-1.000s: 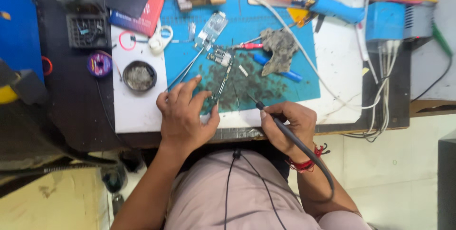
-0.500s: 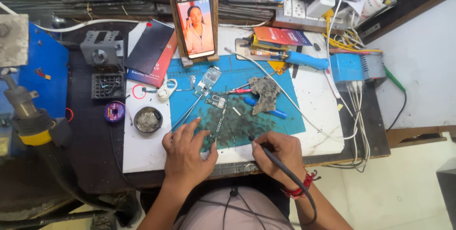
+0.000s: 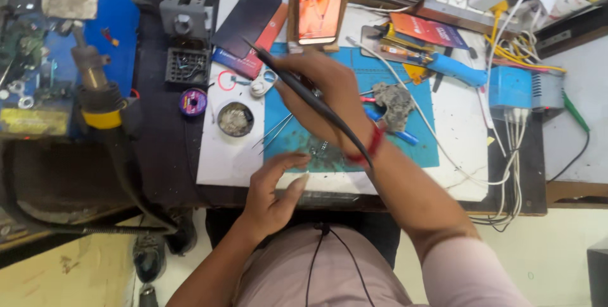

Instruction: The person uses a soldering iron and tweezers to apply solder to a small circuit board. They then switch to a hot air gun to heat the board while holding it with tweezers, and finally return to using the soldering iron to finish the work.

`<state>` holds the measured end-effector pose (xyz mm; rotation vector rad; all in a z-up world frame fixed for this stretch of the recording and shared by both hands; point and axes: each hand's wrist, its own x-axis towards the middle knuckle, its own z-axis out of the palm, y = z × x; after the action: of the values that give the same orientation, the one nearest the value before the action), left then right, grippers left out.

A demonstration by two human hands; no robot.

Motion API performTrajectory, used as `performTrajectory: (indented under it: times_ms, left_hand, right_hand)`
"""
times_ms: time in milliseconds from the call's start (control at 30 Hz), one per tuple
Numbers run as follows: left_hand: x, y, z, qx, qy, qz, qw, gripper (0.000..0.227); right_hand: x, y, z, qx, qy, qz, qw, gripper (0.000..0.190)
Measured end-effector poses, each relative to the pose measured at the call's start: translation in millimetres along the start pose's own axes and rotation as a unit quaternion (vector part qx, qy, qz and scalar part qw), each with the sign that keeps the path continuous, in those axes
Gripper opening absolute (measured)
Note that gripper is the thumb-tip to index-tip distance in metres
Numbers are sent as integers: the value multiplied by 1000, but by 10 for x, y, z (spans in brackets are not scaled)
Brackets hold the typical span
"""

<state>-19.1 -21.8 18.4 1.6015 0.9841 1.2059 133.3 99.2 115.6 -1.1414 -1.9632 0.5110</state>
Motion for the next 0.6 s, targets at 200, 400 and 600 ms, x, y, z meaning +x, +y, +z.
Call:
performTrajectory:
  times_ms: [200,400,600]
  left_hand:
    - [-569,-24,-183,-229,38,-69,970,48]
    - [-865,-65,-324,-176,267,-77,945,58]
    - [-794,-63,-438,24,311,9,950,84]
  right_hand:
    - [826,65,741,-79,-6,-185,980,21]
    - [1124,221,1431,-139,6,-197,970,22]
    - [1121,263,1746,-211,40,-169,962,6]
